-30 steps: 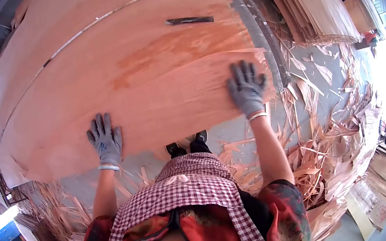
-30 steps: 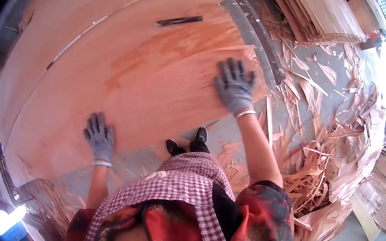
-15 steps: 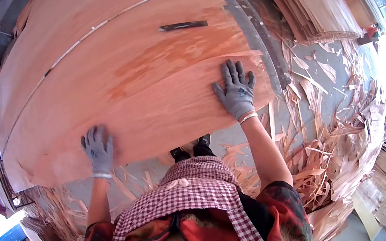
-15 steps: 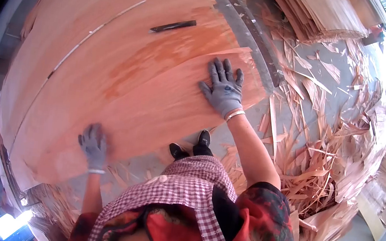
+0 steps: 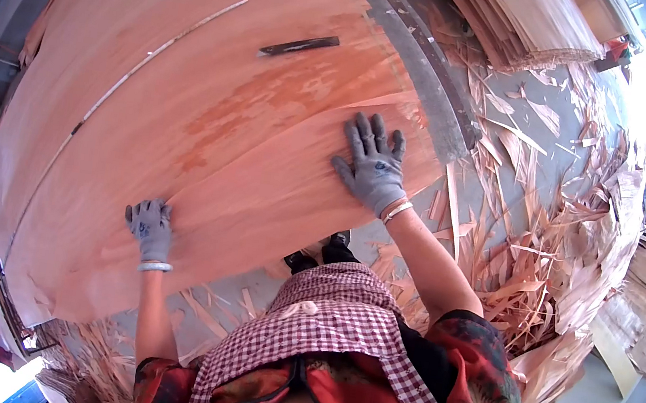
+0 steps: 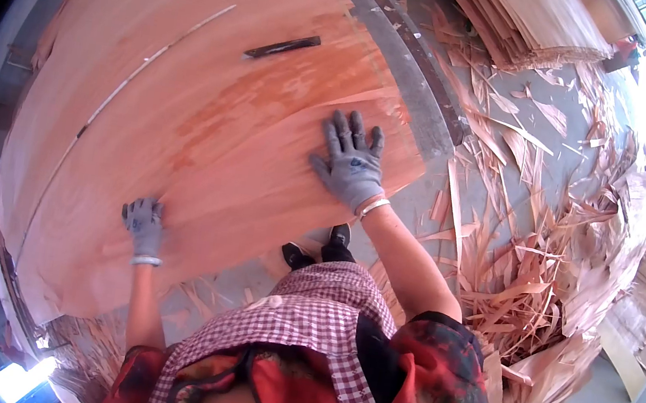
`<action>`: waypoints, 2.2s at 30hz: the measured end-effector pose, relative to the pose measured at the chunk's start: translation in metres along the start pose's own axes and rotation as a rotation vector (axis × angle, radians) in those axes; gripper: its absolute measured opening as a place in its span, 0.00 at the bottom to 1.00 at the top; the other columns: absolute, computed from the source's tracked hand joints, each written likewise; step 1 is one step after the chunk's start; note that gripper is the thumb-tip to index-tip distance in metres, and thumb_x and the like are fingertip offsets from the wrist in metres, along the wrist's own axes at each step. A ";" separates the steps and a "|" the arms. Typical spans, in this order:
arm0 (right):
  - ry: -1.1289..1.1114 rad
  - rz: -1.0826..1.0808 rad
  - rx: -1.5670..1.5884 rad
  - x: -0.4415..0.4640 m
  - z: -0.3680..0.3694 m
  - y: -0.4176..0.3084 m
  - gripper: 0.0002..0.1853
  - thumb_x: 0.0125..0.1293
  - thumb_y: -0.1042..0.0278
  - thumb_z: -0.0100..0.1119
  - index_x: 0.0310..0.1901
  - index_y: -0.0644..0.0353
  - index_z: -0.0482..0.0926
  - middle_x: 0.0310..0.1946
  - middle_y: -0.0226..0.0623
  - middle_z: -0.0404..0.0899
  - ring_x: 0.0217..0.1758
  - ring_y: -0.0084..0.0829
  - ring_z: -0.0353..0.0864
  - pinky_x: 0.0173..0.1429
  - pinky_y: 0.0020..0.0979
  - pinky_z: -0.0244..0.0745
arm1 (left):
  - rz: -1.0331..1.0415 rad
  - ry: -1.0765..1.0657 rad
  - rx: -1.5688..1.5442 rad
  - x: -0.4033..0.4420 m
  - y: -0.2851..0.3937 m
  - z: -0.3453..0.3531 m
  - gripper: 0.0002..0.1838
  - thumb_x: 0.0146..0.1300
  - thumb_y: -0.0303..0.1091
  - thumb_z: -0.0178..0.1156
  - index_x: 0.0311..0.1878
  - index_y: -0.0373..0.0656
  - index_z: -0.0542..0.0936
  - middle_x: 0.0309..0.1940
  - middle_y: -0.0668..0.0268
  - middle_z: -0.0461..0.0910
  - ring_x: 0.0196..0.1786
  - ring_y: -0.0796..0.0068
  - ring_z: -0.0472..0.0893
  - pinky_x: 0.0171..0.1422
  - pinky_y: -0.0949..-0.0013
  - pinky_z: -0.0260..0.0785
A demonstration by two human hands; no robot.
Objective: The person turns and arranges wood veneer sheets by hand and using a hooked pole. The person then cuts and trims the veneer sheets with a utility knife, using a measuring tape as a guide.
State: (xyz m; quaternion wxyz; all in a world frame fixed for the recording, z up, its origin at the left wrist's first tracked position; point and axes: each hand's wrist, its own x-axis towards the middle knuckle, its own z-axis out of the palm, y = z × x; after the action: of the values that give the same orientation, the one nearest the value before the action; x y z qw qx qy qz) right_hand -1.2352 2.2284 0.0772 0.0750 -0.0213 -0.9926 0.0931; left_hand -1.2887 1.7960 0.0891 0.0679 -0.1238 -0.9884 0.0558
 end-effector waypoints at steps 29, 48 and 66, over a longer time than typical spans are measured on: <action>0.027 0.060 -0.036 0.009 0.007 0.028 0.32 0.64 0.42 0.44 0.67 0.47 0.61 0.70 0.40 0.52 0.74 0.44 0.47 0.71 0.55 0.32 | 0.032 0.271 -0.032 -0.020 0.069 -0.008 0.18 0.59 0.38 0.57 0.52 0.44 0.74 0.52 0.56 0.69 0.56 0.56 0.67 0.65 0.46 0.53; -0.035 0.129 -0.106 0.050 -0.003 0.039 0.35 0.62 0.35 0.44 0.68 0.38 0.57 0.71 0.41 0.48 0.74 0.53 0.40 0.67 0.64 0.32 | 0.006 0.055 -0.101 -0.047 0.117 -0.007 0.30 0.63 0.45 0.52 0.67 0.44 0.62 0.66 0.50 0.59 0.69 0.49 0.57 0.71 0.42 0.41; -0.017 -0.058 -0.200 0.075 -0.016 0.039 0.28 0.65 0.45 0.45 0.65 0.44 0.63 0.68 0.40 0.57 0.72 0.47 0.51 0.65 0.56 0.47 | -0.120 -0.027 -0.185 -0.017 0.139 -0.018 0.29 0.61 0.49 0.51 0.67 0.60 0.62 0.70 0.55 0.53 0.69 0.37 0.50 0.68 0.34 0.36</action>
State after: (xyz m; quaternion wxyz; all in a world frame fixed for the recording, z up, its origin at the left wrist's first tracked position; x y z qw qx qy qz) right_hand -1.3054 2.2741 0.0961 0.0666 0.0008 -0.9977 -0.0084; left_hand -1.2370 1.9277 0.0866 0.0461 -0.0695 -0.9958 -0.0381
